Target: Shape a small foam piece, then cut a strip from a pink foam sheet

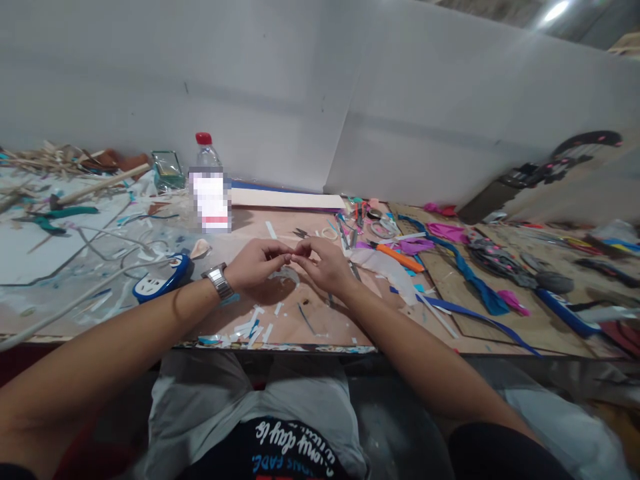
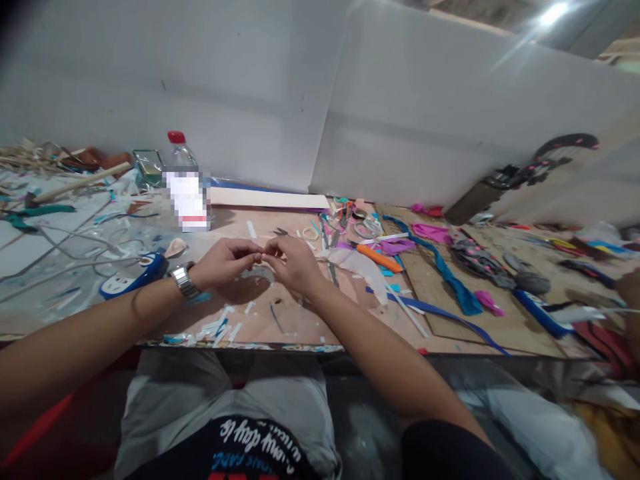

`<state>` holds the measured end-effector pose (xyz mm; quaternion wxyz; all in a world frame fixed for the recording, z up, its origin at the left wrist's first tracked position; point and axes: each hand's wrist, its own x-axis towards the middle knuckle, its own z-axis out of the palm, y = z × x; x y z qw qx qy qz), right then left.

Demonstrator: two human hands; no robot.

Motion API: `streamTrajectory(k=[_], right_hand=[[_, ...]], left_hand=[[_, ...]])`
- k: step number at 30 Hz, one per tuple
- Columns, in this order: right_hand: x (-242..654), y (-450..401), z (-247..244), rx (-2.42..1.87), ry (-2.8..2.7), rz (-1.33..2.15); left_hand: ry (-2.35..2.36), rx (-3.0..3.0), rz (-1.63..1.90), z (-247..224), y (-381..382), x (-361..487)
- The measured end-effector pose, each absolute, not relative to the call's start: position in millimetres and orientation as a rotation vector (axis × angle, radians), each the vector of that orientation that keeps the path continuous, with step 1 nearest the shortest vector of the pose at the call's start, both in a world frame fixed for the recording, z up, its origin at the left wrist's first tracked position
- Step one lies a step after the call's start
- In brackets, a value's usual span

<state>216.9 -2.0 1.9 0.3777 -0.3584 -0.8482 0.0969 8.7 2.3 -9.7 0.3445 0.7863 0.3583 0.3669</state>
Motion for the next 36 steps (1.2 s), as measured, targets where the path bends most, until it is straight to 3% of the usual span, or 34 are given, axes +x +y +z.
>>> streamTrajectory(k=[36], right_hand=[[217.2, -1.8, 4.0, -0.875, -2.135, 0.247]], left_hand=[[0.901, 1.922, 1.006, -7.6, -0.3, 10.7]])
